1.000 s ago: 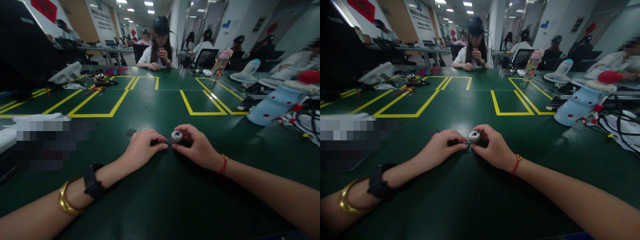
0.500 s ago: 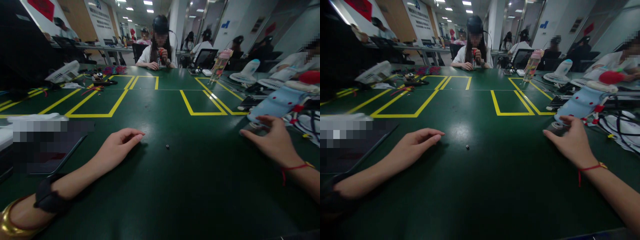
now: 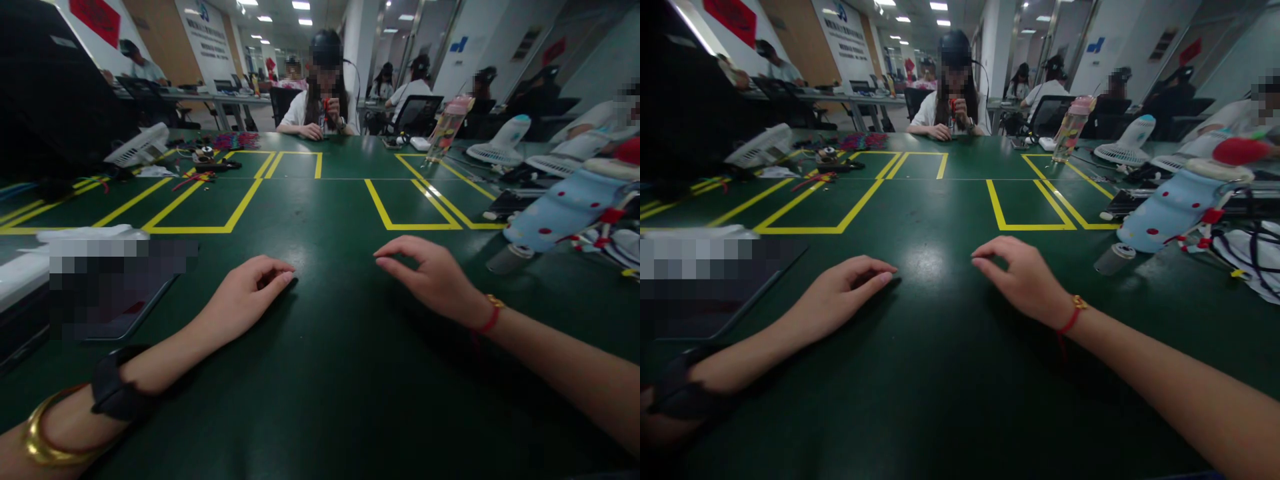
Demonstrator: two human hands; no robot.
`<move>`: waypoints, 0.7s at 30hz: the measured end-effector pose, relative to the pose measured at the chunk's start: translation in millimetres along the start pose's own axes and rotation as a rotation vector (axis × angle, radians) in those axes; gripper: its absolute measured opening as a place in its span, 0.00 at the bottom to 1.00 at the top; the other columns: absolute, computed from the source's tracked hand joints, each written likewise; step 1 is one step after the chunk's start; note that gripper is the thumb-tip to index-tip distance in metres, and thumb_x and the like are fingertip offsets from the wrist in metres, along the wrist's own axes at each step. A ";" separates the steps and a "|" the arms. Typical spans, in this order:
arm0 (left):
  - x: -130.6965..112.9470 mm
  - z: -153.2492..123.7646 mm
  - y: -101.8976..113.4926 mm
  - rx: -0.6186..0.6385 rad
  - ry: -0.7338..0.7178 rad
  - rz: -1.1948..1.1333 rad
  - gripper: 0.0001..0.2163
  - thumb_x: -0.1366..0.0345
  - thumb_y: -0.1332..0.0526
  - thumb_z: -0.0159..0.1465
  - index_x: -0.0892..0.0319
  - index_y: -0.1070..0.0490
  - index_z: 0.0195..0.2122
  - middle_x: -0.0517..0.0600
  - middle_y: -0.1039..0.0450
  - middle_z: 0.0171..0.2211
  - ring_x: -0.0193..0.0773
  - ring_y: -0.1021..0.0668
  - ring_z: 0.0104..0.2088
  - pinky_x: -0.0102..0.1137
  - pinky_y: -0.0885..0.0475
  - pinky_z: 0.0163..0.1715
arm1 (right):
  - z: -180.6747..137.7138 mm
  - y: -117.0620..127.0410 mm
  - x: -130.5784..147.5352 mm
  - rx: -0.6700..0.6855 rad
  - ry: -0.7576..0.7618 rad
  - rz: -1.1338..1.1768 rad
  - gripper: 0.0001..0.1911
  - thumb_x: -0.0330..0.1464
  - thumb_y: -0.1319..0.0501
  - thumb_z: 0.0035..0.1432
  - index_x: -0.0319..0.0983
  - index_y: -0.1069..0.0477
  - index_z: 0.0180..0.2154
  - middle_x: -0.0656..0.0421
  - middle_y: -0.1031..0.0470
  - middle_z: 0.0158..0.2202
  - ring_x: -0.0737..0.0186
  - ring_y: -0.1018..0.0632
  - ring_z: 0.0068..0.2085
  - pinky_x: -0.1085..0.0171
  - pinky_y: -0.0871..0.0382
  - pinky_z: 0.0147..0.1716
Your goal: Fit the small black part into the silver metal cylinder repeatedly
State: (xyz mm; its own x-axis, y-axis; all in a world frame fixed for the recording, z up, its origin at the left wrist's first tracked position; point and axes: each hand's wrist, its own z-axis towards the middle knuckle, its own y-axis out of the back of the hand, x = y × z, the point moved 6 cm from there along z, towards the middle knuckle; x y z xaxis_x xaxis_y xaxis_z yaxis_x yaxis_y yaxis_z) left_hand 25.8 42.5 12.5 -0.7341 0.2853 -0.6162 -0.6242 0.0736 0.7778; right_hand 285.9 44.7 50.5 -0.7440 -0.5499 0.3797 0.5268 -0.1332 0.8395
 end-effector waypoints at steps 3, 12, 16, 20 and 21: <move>-1.6 0.2 -1.0 0.012 0.002 -0.010 0.16 0.51 0.45 0.64 0.54 0.26 0.43 0.49 0.26 0.39 0.41 0.25 0.35 0.33 0.32 0.33 | -22.9 63.3 -52.2 -0.210 -0.175 -0.250 0.13 0.41 0.43 0.57 0.40 0.27 0.38 0.57 0.25 0.40 0.60 0.26 0.41 0.60 0.35 0.42; -2.3 -0.7 -2.1 0.030 0.008 -0.029 0.15 0.51 0.45 0.64 0.54 0.26 0.43 0.49 0.27 0.37 0.40 0.26 0.34 0.33 0.32 0.33 | -90.2 135.1 -168.7 -0.122 -0.863 -0.542 0.18 0.46 0.40 0.50 0.44 0.23 0.39 0.57 0.23 0.35 0.60 0.27 0.34 0.62 0.39 0.33; -0.7 -1.6 -2.0 0.032 0.018 -0.046 0.15 0.51 0.45 0.64 0.53 0.27 0.44 0.48 0.27 0.38 0.39 0.25 0.35 0.33 0.32 0.33 | -92.5 141.4 -165.2 -0.220 -0.867 -0.536 0.19 0.47 0.38 0.47 0.43 0.23 0.38 0.58 0.23 0.33 0.60 0.26 0.34 0.63 0.38 0.33; 0.0 -2.2 -2.1 0.035 0.027 -0.055 0.14 0.52 0.44 0.64 0.53 0.27 0.44 0.48 0.27 0.39 0.39 0.25 0.36 0.33 0.31 0.34 | -97.2 142.4 -170.8 -0.191 -0.910 -0.462 0.18 0.46 0.37 0.46 0.44 0.23 0.37 0.58 0.23 0.32 0.58 0.25 0.36 0.61 0.37 0.35; 0.1 -2.2 -2.0 0.038 0.030 -0.055 0.14 0.51 0.44 0.64 0.53 0.27 0.44 0.48 0.27 0.39 0.39 0.25 0.36 0.33 0.31 0.34 | -98.1 142.4 -171.5 -0.186 -0.922 -0.439 0.18 0.46 0.37 0.46 0.44 0.23 0.37 0.58 0.23 0.32 0.58 0.25 0.36 0.61 0.37 0.35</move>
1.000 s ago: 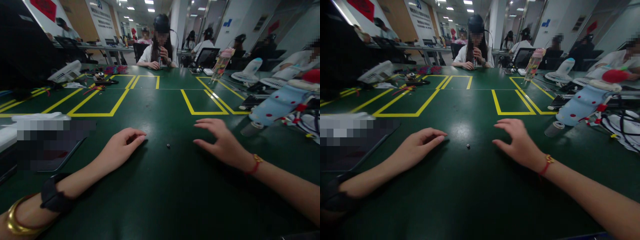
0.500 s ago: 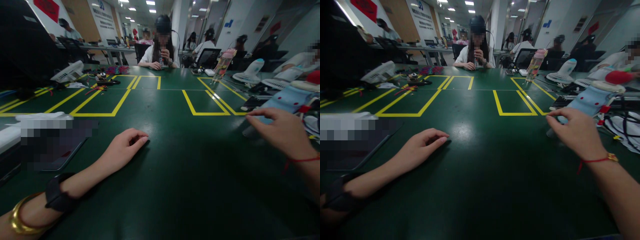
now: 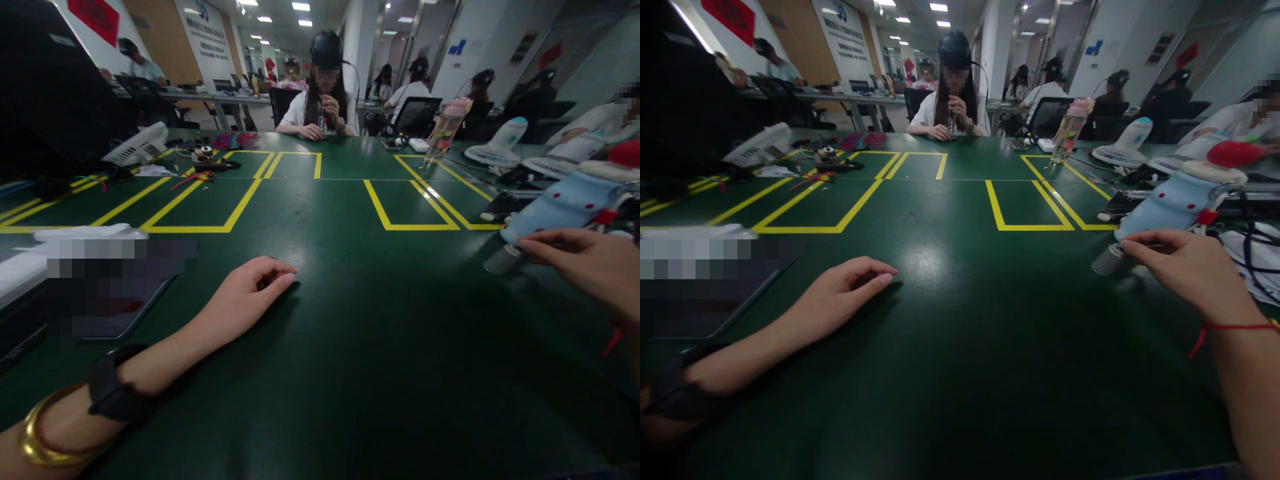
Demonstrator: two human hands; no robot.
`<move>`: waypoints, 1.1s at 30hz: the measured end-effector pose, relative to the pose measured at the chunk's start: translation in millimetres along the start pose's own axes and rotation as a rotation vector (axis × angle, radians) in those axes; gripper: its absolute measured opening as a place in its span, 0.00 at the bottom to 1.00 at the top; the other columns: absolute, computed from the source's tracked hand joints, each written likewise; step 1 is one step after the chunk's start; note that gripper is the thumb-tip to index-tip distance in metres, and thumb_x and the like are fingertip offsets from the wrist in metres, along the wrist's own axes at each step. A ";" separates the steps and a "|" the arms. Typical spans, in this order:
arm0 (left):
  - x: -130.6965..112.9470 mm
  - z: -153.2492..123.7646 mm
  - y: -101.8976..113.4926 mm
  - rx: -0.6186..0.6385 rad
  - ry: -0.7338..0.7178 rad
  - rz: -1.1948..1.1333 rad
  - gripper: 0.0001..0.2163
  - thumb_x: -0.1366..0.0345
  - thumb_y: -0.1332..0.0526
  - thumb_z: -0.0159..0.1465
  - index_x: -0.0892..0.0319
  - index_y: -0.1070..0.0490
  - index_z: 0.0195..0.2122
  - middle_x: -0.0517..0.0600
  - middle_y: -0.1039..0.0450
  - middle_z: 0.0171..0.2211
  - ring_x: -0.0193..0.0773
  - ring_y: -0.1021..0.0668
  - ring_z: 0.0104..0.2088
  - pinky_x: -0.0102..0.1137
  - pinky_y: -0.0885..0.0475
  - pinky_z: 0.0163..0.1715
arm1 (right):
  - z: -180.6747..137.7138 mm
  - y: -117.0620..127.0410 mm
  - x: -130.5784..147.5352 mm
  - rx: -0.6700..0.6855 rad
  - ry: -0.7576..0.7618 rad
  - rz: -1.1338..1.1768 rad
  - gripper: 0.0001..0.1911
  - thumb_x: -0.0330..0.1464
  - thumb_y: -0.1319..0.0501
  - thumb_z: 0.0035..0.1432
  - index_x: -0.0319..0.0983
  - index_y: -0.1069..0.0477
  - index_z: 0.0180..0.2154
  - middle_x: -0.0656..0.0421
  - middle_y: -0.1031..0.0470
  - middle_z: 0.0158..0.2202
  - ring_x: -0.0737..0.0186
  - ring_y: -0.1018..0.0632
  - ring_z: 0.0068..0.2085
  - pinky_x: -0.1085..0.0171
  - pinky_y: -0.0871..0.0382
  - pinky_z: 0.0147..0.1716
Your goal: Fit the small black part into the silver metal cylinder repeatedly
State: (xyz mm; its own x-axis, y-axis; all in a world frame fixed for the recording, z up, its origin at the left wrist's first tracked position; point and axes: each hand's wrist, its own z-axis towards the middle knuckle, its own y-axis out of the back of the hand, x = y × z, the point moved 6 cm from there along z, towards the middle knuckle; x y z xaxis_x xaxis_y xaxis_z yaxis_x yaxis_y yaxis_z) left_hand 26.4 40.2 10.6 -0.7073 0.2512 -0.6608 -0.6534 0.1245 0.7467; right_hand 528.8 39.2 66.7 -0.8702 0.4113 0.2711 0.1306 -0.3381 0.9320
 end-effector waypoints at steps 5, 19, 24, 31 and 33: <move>-0.9 -0.1 0.8 0.009 -0.004 0.005 0.15 0.51 0.45 0.64 0.53 0.27 0.44 0.48 0.27 0.39 0.40 0.25 0.37 0.34 0.31 0.34 | -6.4 -1.9 4.8 0.084 0.006 0.146 0.19 0.42 0.35 0.46 0.44 0.23 0.42 0.56 0.23 0.39 0.58 0.25 0.38 0.58 0.37 0.40; -1.3 -1.4 0.2 0.024 -0.006 0.003 0.15 0.51 0.44 0.64 0.53 0.27 0.43 0.48 0.27 0.39 0.40 0.25 0.37 0.34 0.31 0.35 | -29.0 -10.6 5.9 0.036 -0.010 0.506 0.23 0.36 0.33 0.45 0.43 0.27 0.46 0.52 0.25 0.47 0.60 0.23 0.41 0.60 0.31 0.38; -2.3 0.2 -1.5 0.021 -0.018 0.005 0.15 0.51 0.45 0.64 0.53 0.27 0.44 0.48 0.28 0.39 0.40 0.26 0.37 0.34 0.31 0.35 | -37.2 -20.4 19.7 -0.097 0.104 0.374 0.25 0.42 0.32 0.43 0.40 0.29 0.43 0.52 0.25 0.41 0.61 0.23 0.37 0.60 0.29 0.36; -5.9 0.9 -2.8 0.015 -0.034 0.029 0.14 0.52 0.44 0.64 0.53 0.26 0.43 0.48 0.28 0.39 0.39 0.26 0.36 0.33 0.32 0.35 | -114.2 -49.9 158.1 0.273 0.616 0.838 0.22 0.38 0.34 0.49 0.41 0.34 0.46 0.56 0.26 0.43 0.65 0.23 0.41 0.62 0.25 0.43; -5.3 0.5 -2.7 0.012 -0.037 0.033 0.14 0.53 0.44 0.64 0.53 0.27 0.43 0.48 0.28 0.39 0.39 0.26 0.35 0.33 0.32 0.35 | -136.8 -57.5 193.9 0.381 0.733 0.876 0.20 0.37 0.35 0.51 0.40 0.34 0.46 0.57 0.26 0.44 0.66 0.23 0.42 0.62 0.26 0.44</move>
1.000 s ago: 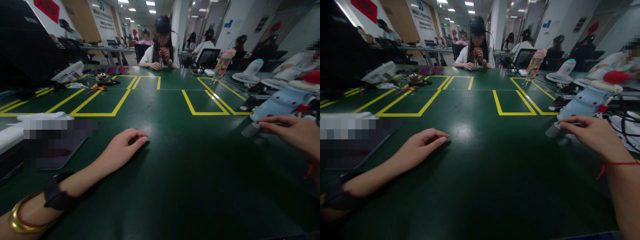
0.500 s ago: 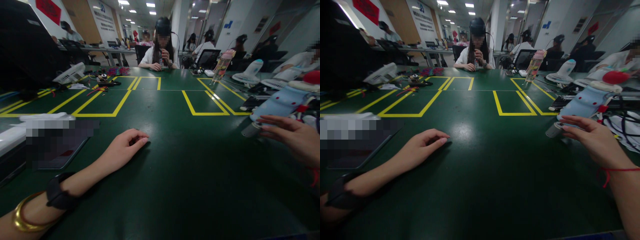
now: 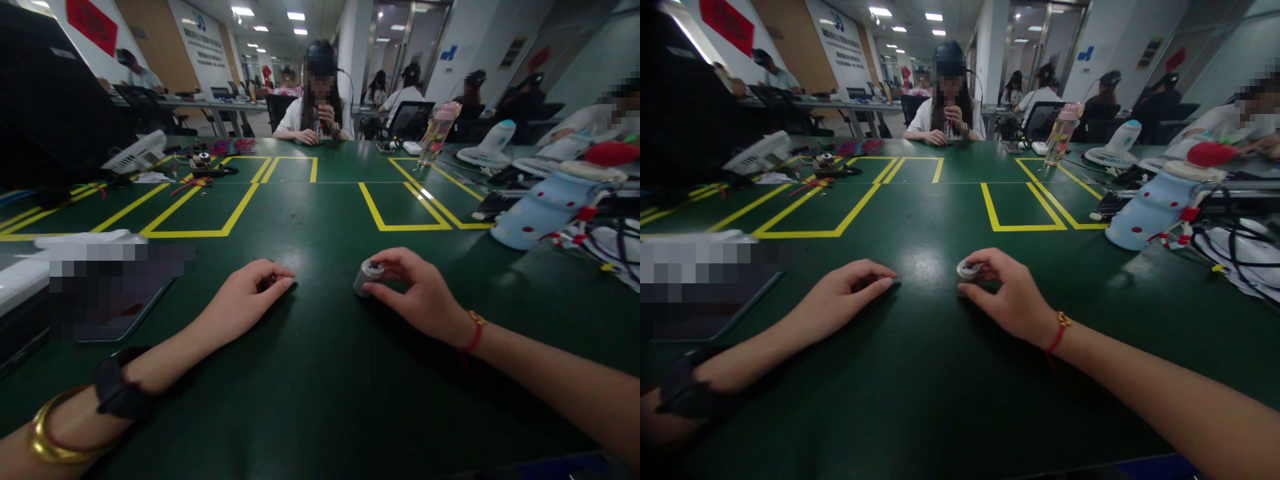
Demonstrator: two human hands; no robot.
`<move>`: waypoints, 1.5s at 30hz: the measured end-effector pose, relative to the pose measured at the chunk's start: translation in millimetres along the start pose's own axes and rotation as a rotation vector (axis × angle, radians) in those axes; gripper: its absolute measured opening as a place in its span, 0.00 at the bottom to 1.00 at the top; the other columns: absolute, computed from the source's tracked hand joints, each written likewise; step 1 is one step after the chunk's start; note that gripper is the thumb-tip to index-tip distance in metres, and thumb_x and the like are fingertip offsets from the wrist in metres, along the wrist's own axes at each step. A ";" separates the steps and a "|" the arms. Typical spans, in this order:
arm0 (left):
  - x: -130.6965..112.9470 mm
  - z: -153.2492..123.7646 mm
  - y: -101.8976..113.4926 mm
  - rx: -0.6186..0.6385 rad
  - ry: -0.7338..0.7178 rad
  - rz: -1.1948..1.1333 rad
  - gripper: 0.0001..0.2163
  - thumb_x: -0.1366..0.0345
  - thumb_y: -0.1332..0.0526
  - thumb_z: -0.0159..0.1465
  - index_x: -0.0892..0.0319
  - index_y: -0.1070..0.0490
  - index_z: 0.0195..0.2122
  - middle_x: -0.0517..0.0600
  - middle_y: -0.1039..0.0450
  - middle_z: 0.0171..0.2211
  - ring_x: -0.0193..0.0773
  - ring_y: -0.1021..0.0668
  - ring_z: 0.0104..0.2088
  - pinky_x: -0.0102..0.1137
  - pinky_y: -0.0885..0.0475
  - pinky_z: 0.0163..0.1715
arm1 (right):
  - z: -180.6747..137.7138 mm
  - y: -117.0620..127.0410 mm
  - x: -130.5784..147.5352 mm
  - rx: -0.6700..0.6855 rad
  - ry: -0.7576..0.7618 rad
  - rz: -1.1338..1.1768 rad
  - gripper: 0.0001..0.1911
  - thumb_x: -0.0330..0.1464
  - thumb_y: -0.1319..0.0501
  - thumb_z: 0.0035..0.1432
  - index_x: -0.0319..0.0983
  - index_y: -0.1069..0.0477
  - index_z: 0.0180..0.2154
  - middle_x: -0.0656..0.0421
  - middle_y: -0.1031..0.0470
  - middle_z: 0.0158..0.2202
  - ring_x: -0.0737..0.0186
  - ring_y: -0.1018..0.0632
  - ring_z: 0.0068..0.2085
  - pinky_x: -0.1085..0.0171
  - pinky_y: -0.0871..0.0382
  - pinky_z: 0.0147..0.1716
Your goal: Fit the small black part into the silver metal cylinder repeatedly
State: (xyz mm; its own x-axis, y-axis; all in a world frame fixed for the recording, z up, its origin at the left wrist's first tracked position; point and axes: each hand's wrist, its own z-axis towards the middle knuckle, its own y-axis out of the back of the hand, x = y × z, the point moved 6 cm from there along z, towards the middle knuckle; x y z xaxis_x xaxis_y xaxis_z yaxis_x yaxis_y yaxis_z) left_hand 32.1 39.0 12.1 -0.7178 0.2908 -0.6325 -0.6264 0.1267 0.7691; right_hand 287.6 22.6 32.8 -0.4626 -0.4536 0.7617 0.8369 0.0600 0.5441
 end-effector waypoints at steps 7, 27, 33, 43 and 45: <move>-17.7 -0.2 -0.4 -0.044 -0.055 -0.009 0.14 0.54 0.44 0.65 0.54 0.27 0.45 0.49 0.27 0.40 0.39 0.26 0.35 0.34 0.32 0.33 | 9.0 -37.9 10.6 0.098 0.056 0.007 0.24 0.37 0.35 0.50 0.42 0.36 0.49 0.57 0.29 0.46 0.65 0.25 0.45 0.60 0.28 0.47; -50.9 17.4 -31.2 0.051 -0.216 -0.002 0.06 0.60 0.38 0.61 0.52 0.22 0.35 0.47 0.26 0.36 0.40 0.26 0.39 0.36 0.33 0.42 | 6.2 -31.3 8.1 0.114 0.065 -0.045 0.21 0.32 0.38 0.50 0.42 0.36 0.47 0.58 0.29 0.44 0.65 0.26 0.43 0.61 0.29 0.44; -50.5 20.2 -42.8 0.076 -0.251 0.025 0.07 0.59 0.38 0.62 0.51 0.22 0.38 0.48 0.25 0.38 0.43 0.26 0.41 0.38 0.33 0.43 | 6.3 -35.5 8.4 0.129 0.079 -0.026 0.25 0.34 0.37 0.51 0.45 0.38 0.52 0.58 0.30 0.47 0.63 0.26 0.46 0.58 0.29 0.48; -7.4 7.7 4.7 0.034 0.008 -0.086 0.16 0.51 0.43 0.63 0.53 0.26 0.45 0.50 0.25 0.42 0.42 0.24 0.38 0.36 0.29 0.37 | -15.5 105.3 -62.5 -0.329 -0.262 -0.401 0.29 0.43 0.35 0.47 0.39 0.35 0.50 0.52 0.27 0.44 0.60 0.24 0.39 0.60 0.28 0.39; 4.9 4.1 9.8 0.039 0.071 -0.121 0.16 0.51 0.43 0.63 0.54 0.26 0.45 0.51 0.24 0.42 0.42 0.23 0.39 0.37 0.29 0.39 | -31.3 147.1 -85.8 -0.418 -0.381 -0.583 0.30 0.45 0.36 0.46 0.40 0.34 0.49 0.52 0.26 0.42 0.60 0.25 0.37 0.60 0.30 0.36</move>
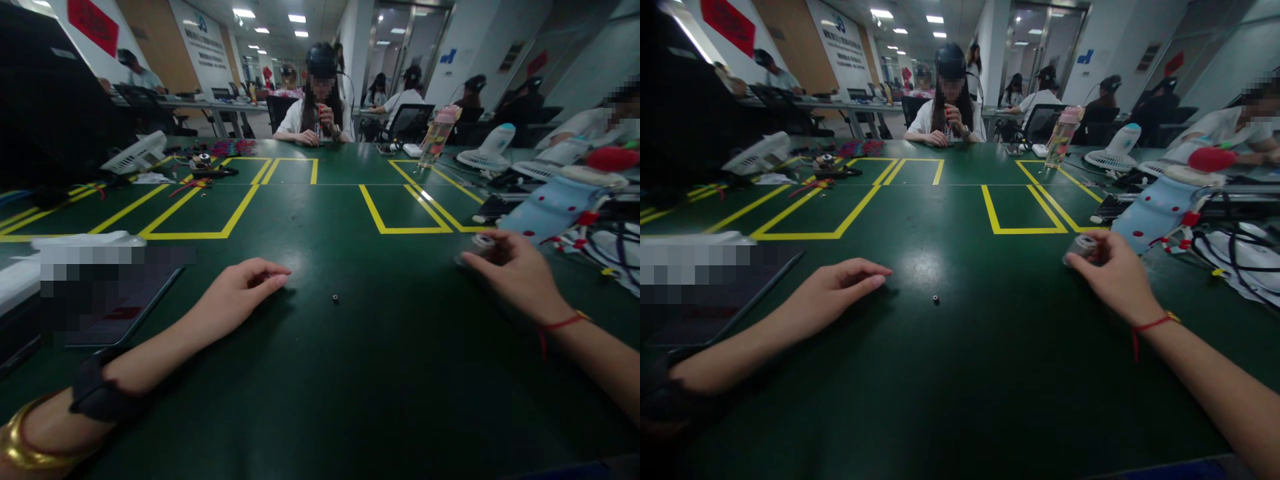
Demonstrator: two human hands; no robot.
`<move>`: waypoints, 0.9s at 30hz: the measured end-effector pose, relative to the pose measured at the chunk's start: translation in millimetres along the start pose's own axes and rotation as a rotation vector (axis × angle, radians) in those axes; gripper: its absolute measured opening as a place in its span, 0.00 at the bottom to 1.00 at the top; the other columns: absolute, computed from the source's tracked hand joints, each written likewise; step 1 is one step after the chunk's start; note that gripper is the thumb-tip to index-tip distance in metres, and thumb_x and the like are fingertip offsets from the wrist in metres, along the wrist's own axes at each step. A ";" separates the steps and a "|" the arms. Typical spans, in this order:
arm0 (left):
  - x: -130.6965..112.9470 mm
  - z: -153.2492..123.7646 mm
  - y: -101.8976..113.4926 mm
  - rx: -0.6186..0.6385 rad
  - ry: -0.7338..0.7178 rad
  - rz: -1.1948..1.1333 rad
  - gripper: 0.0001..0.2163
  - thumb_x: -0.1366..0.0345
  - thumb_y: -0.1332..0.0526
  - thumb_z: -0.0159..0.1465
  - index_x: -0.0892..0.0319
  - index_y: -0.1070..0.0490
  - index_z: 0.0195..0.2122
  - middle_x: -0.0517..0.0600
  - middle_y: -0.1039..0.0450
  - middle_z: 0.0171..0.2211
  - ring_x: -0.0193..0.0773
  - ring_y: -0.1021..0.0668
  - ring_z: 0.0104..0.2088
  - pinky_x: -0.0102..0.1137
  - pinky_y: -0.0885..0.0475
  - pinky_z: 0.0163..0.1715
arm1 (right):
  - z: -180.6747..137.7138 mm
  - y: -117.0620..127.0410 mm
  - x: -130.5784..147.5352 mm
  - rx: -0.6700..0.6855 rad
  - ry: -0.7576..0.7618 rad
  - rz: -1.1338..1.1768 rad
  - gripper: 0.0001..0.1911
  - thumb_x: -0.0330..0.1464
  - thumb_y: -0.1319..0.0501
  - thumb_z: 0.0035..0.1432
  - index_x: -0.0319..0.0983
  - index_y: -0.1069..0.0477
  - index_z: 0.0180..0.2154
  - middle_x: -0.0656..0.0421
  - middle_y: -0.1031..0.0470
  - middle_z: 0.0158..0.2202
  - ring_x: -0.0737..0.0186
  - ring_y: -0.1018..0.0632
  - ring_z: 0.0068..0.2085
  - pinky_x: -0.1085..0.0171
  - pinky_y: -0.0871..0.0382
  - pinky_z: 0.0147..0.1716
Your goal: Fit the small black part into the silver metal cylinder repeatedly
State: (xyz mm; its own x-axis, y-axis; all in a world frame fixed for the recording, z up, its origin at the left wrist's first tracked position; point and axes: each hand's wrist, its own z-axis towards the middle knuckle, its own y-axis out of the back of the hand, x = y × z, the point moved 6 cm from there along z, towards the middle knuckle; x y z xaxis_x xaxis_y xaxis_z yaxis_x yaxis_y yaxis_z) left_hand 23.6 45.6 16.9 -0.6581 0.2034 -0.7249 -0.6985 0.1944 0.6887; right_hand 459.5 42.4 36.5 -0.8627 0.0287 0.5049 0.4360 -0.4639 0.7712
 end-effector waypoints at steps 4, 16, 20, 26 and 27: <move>7.6 -0.4 -0.1 -0.003 0.031 -0.065 0.17 0.51 0.43 0.62 0.55 0.26 0.44 0.51 0.23 0.41 0.43 0.23 0.40 0.38 0.28 0.39 | 6.5 20.9 -46.6 -0.020 -0.089 -0.156 0.31 0.48 0.36 0.44 0.40 0.33 0.48 0.50 0.28 0.42 0.54 0.25 0.39 0.56 0.31 0.37; 2.0 -2.9 -5.9 -0.027 -0.033 0.046 0.15 0.51 0.44 0.63 0.54 0.26 0.41 0.50 0.25 0.42 0.43 0.24 0.40 0.36 0.30 0.40 | -75.7 -93.6 178.0 0.529 0.722 0.108 0.18 0.45 0.43 0.57 0.46 0.28 0.47 0.58 0.29 0.48 0.58 0.31 0.48 0.54 0.36 0.47; 1.1 -3.8 -5.8 -0.035 -0.044 0.036 0.13 0.52 0.44 0.64 0.53 0.26 0.40 0.49 0.26 0.41 0.42 0.25 0.41 0.36 0.31 0.41 | -67.8 -91.1 190.2 0.517 0.716 0.195 0.12 0.39 0.46 0.61 0.44 0.26 0.39 0.60 0.27 0.41 0.63 0.29 0.43 0.58 0.35 0.45; -1.7 -3.2 -8.5 -0.016 -0.089 0.038 0.12 0.54 0.45 0.65 0.53 0.26 0.39 0.48 0.27 0.40 0.41 0.26 0.40 0.35 0.32 0.39 | 7.9 15.8 81.7 -0.002 0.347 -0.119 0.13 0.42 0.43 0.58 0.43 0.26 0.40 0.59 0.25 0.42 0.61 0.26 0.42 0.62 0.35 0.42; -1.9 -3.2 -8.9 -0.012 -0.094 0.037 0.12 0.54 0.45 0.65 0.53 0.26 0.39 0.48 0.27 0.40 0.41 0.26 0.40 0.34 0.32 0.38 | 17.5 29.7 57.0 -0.042 0.264 -0.234 0.14 0.43 0.43 0.57 0.43 0.26 0.40 0.58 0.25 0.42 0.60 0.26 0.42 0.61 0.36 0.41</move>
State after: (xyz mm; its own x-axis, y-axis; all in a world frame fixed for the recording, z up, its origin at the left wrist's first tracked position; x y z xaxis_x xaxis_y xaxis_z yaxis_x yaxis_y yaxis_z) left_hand 30.2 40.4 12.2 -0.6545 0.2990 -0.6944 -0.6783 0.1734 0.7140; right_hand 427.8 45.8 95.0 -0.9769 -0.0882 0.1945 0.2121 -0.5078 0.8349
